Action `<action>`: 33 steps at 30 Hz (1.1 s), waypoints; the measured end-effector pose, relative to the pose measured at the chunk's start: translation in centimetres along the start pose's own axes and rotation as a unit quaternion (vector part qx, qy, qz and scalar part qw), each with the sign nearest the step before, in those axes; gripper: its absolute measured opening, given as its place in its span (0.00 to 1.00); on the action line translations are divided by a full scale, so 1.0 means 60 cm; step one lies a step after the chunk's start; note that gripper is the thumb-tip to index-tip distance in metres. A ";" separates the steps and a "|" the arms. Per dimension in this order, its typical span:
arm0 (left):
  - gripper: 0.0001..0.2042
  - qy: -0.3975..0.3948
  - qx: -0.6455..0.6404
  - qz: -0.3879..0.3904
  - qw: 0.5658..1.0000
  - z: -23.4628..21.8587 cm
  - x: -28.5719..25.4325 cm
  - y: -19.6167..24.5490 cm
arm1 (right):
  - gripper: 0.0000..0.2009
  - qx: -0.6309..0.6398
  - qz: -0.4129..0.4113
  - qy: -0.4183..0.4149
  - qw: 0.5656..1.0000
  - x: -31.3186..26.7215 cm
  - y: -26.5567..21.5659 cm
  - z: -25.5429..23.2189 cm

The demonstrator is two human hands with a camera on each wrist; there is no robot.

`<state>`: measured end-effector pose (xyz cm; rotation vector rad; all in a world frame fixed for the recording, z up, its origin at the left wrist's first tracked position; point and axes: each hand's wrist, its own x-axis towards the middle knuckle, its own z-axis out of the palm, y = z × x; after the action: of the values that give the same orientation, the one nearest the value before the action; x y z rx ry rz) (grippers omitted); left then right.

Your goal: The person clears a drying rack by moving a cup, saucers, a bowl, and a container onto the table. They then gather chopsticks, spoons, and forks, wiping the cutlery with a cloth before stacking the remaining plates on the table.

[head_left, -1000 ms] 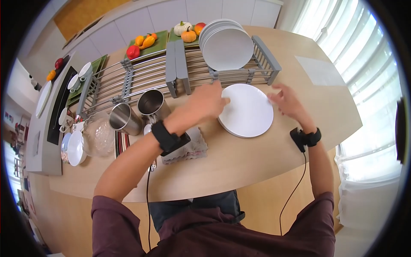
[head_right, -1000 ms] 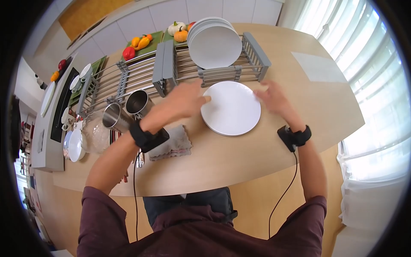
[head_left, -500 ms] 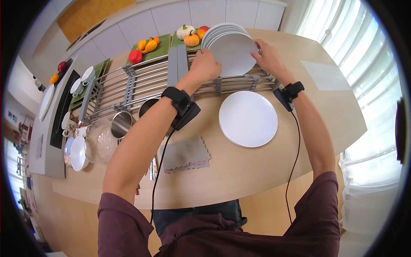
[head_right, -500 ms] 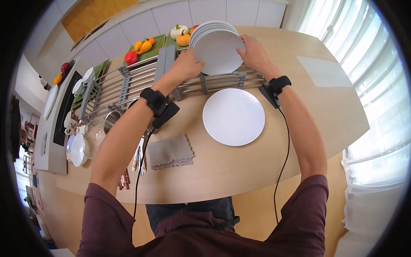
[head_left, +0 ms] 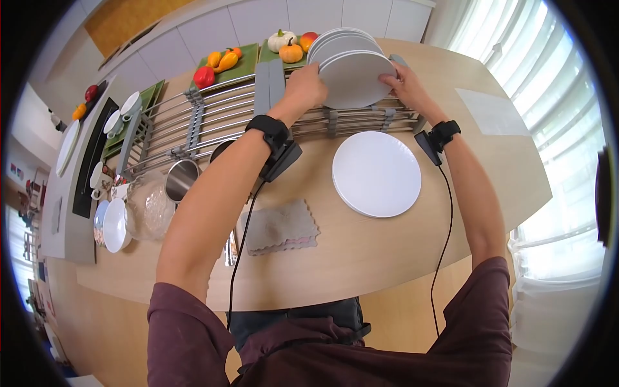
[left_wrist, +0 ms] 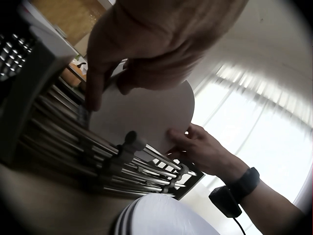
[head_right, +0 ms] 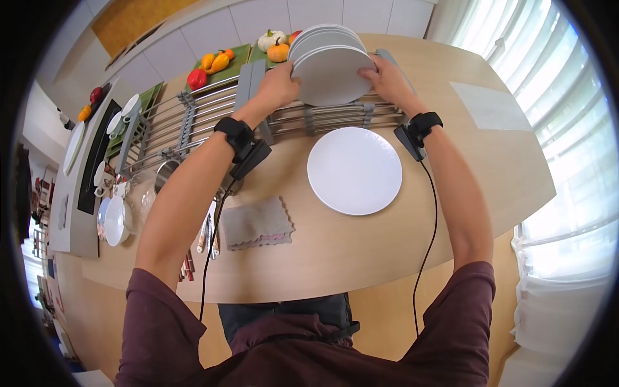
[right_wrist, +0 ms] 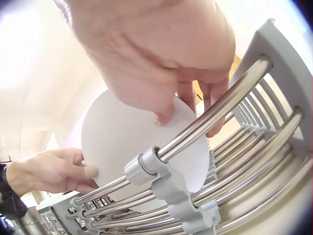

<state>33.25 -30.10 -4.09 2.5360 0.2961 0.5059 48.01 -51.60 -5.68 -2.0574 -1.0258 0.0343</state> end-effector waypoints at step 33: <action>0.19 -0.290 -0.124 -0.111 0.943 -0.009 -0.197 0.064 | 0.18 -0.145 0.092 -0.079 0.982 -0.245 -0.079 -0.008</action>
<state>22.76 -36.68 -5.05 2.2429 0.2681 -0.2790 35.26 -60.27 -6.69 -2.4440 -0.9759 0.1534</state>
